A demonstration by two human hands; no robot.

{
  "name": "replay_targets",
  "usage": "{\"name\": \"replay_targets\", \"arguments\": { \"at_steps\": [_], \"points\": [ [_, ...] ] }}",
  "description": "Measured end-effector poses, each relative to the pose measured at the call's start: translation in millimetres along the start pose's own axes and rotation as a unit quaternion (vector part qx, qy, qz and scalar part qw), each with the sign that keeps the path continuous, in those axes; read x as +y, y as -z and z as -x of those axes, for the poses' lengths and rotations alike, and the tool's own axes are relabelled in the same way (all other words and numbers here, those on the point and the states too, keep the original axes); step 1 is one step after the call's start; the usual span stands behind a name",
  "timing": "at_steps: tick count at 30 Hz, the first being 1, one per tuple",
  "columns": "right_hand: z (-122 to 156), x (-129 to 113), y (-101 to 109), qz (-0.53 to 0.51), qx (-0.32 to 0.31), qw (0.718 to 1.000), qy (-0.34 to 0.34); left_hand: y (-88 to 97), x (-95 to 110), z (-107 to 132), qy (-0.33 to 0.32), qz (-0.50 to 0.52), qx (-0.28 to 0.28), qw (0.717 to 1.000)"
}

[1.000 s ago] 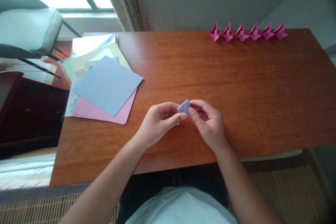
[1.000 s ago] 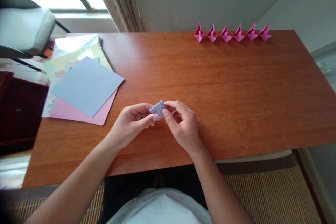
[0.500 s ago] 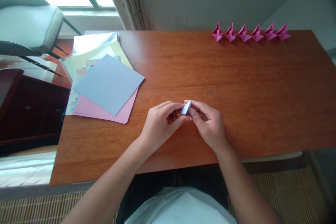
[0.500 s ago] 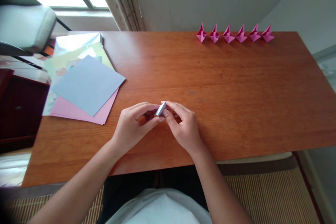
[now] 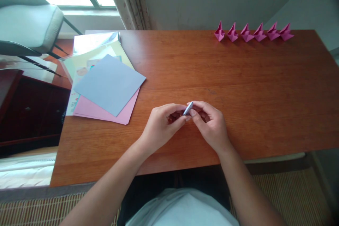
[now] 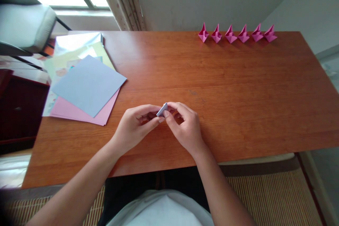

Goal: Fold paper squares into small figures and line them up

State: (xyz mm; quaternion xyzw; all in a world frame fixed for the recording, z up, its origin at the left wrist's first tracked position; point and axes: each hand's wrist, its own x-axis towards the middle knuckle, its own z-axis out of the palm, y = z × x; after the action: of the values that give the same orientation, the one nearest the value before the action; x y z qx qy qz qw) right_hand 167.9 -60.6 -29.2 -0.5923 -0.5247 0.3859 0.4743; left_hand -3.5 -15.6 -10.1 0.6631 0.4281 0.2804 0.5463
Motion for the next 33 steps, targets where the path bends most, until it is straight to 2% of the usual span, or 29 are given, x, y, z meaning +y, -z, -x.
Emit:
{"name": "replay_targets", "arguments": {
  "at_steps": [13, 24, 33],
  "points": [
    [-1.6, -4.4, 1.2, 0.007, 0.023, 0.999, 0.037, 0.4, -0.8, 0.9, 0.017, 0.025, -0.025, 0.999],
    [1.1, -3.3, 1.6, -0.025, 0.016, 0.999, -0.014, -1.7, 6.2, 0.4, 0.048, 0.136, -0.017, 0.989],
    [0.9, -1.8, 1.0, -0.031, 0.01, 0.999, -0.02, 0.1, 6.8, -0.4, 0.056, 0.161, -0.039, 0.985]
  ]
}}
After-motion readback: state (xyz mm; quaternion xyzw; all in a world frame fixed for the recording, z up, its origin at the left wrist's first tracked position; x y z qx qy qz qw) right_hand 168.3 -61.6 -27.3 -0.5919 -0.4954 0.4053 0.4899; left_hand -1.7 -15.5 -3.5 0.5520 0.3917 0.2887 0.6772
